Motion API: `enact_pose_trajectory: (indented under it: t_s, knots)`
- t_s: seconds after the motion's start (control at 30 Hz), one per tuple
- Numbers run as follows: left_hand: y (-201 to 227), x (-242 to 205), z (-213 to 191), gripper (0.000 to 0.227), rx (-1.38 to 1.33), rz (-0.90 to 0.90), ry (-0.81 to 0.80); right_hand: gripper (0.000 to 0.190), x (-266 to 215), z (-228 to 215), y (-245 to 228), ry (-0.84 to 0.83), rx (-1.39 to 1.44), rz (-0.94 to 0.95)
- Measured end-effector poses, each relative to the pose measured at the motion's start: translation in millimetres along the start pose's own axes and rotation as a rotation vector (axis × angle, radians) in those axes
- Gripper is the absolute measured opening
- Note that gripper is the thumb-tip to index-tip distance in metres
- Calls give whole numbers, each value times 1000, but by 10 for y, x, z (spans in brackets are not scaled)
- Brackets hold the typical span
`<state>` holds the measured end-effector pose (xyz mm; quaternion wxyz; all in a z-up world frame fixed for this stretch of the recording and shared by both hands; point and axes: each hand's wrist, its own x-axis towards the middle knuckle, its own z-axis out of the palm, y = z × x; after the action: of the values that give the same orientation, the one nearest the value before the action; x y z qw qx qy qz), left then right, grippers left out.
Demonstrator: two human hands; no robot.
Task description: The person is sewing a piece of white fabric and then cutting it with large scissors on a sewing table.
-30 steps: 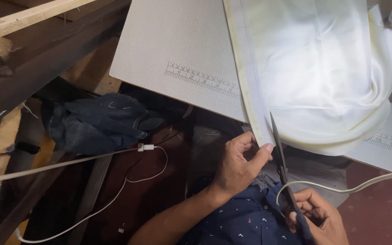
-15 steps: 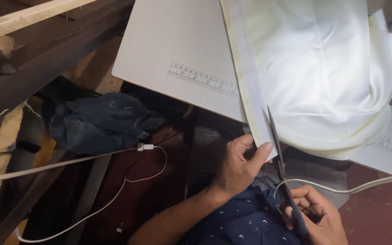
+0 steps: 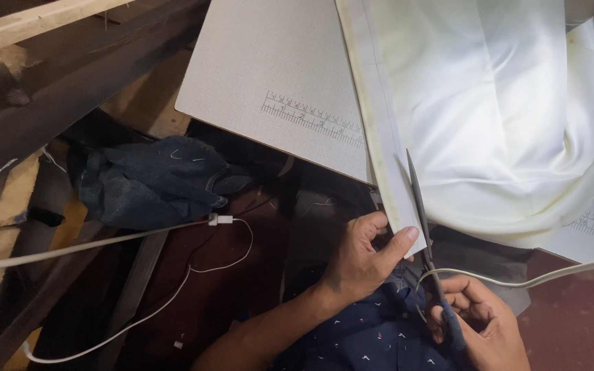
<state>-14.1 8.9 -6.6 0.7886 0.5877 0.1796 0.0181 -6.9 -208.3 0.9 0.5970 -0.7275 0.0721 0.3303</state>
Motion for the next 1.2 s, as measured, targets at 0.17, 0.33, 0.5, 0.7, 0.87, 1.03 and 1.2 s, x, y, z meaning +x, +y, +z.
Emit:
enact_pose_trajectory:
  t_s: [0.17,0.33,0.5,0.7,0.87,1.03,1.2]
  knots:
    - [-7,66,-53,24,-19,65,7,26,-41,-78,85,-45,16,-20]
    - [42,91,-86,35,76,111,71,26,20,24,-86,15,-9,21]
    - [134,34,-132,39,156,85,29,26,127,104,-226,-75,4,-65]
    - [483,244,-471,46,742,496,196,22,152,-69,23,-98,40,-71]
    - [697,787,-831,46,1186,906,355,25,154,-57,73,-55,81,-55]
    - [636,897,-923,86,1588,542,123,24,271,42,-85,-40,104,40]
    - [614,806,-911,88,1589,541,139,17,336,227,-375,-30,30,84]
